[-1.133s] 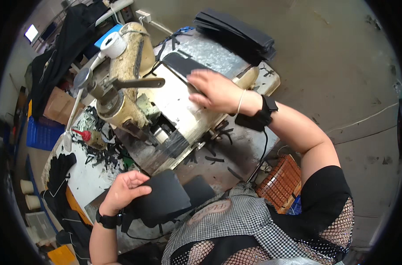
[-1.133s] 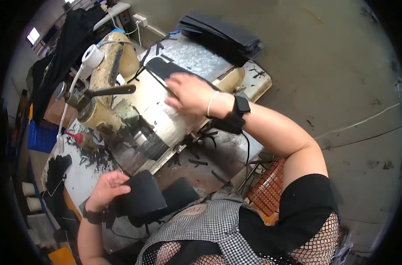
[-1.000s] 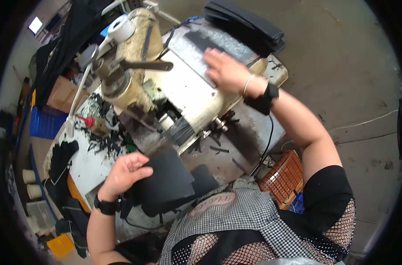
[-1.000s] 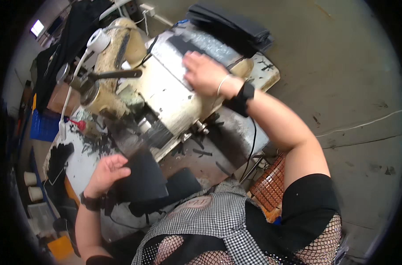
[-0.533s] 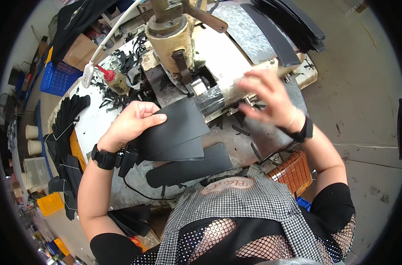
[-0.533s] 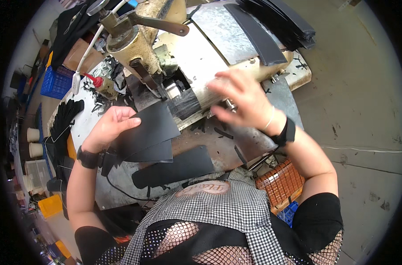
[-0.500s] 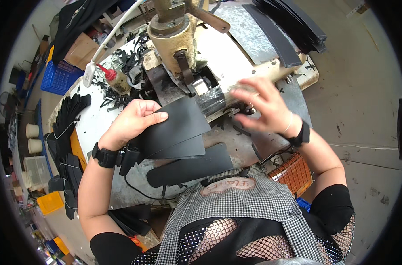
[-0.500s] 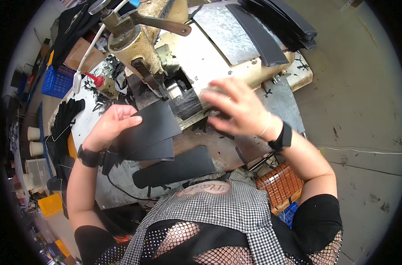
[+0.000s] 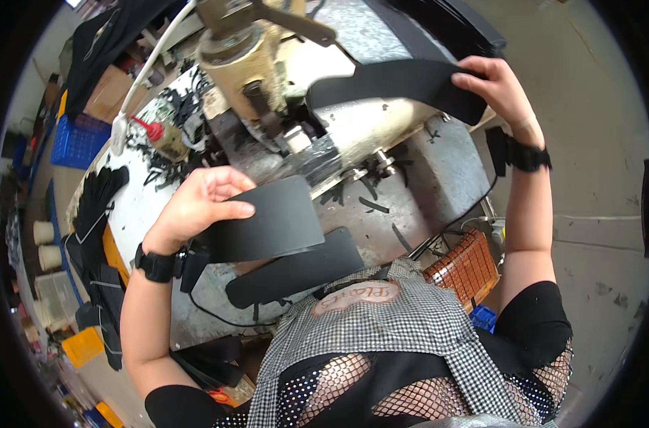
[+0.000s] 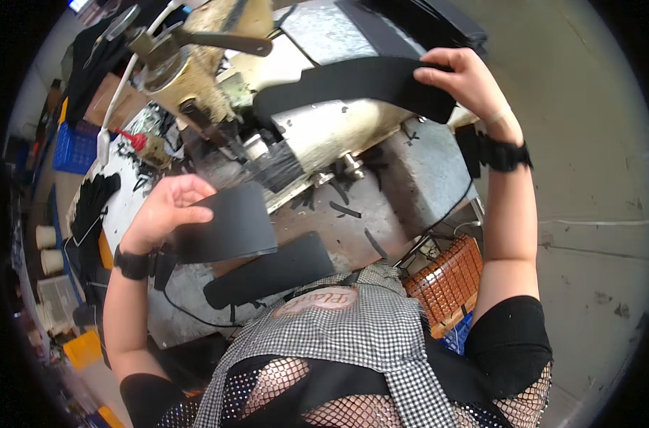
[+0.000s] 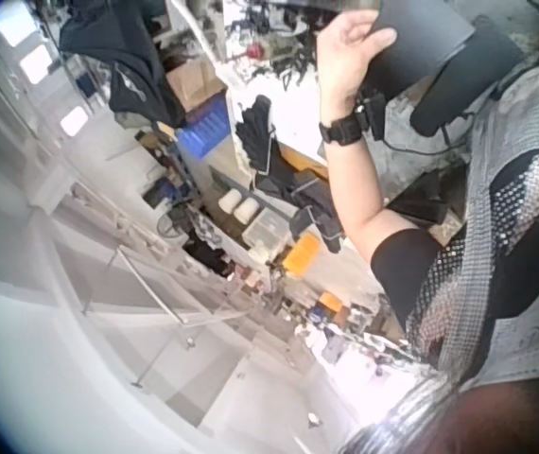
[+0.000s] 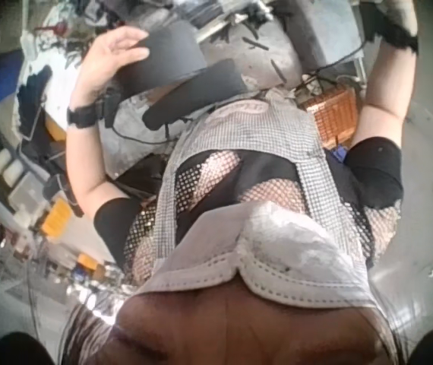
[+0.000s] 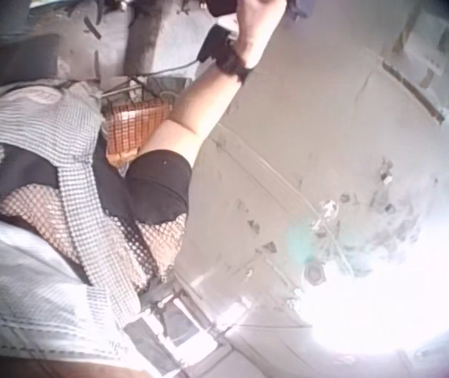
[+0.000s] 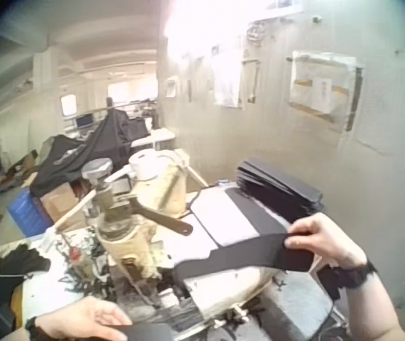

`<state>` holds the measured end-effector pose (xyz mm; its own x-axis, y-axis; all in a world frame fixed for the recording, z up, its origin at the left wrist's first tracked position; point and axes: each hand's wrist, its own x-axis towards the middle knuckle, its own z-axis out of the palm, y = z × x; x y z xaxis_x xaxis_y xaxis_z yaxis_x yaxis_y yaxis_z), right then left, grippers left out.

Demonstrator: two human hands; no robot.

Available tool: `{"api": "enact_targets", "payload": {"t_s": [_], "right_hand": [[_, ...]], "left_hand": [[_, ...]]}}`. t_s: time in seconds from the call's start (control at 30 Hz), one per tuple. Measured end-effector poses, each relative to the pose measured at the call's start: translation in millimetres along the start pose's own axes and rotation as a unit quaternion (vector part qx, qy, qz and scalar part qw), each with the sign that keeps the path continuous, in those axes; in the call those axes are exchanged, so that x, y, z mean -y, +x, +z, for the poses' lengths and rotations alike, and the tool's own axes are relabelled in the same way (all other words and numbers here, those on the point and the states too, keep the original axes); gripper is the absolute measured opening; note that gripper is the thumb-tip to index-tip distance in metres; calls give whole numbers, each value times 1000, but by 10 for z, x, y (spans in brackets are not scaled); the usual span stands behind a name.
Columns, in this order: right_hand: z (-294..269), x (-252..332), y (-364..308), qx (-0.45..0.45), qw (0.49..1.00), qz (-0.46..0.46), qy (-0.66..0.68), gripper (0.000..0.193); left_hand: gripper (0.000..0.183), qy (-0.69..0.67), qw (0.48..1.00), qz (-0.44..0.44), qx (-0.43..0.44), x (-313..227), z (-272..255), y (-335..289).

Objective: The person counts a stack of black fabric pieces by hand, flipping through them one by one. They then feed the edges of the fabric pieces through a machine and set the processed stack aside on the workbench.

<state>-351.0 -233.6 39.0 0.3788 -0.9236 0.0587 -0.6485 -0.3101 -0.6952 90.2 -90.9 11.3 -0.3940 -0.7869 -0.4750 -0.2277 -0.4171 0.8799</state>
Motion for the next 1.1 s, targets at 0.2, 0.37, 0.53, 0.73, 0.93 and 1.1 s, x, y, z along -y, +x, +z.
{"api": "enact_targets", "payload": {"t_s": [0.2, 0.37, 0.53, 0.73, 0.93, 1.1], "right_hand": [[260, -470, 215, -147, 956, 141, 211, 28], [386, -634, 193, -290, 952, 93, -30, 29], [316, -354, -109, -427, 901, -38, -62, 23], [391, -126, -390, -428, 903, -30, -20, 14], [705, 101, -528, -384, 909, -138, -84, 8], [943, 315, -622, -299, 926, -211, -95, 9]], "left_hand": [[17, -13, 1000, -1, -8, 91, 39, -9], [13, -36, 999, -13, -2, 57, 101, 15], [12, -27, 1000, 4, -3, 97, 84, -11], [12, -17, 1000, 14, -22, 63, 86, -6], [14, 31, 999, 28, -32, 129, -2, 28], [15, 31, 999, 7, -39, 99, -29, -10]]}}
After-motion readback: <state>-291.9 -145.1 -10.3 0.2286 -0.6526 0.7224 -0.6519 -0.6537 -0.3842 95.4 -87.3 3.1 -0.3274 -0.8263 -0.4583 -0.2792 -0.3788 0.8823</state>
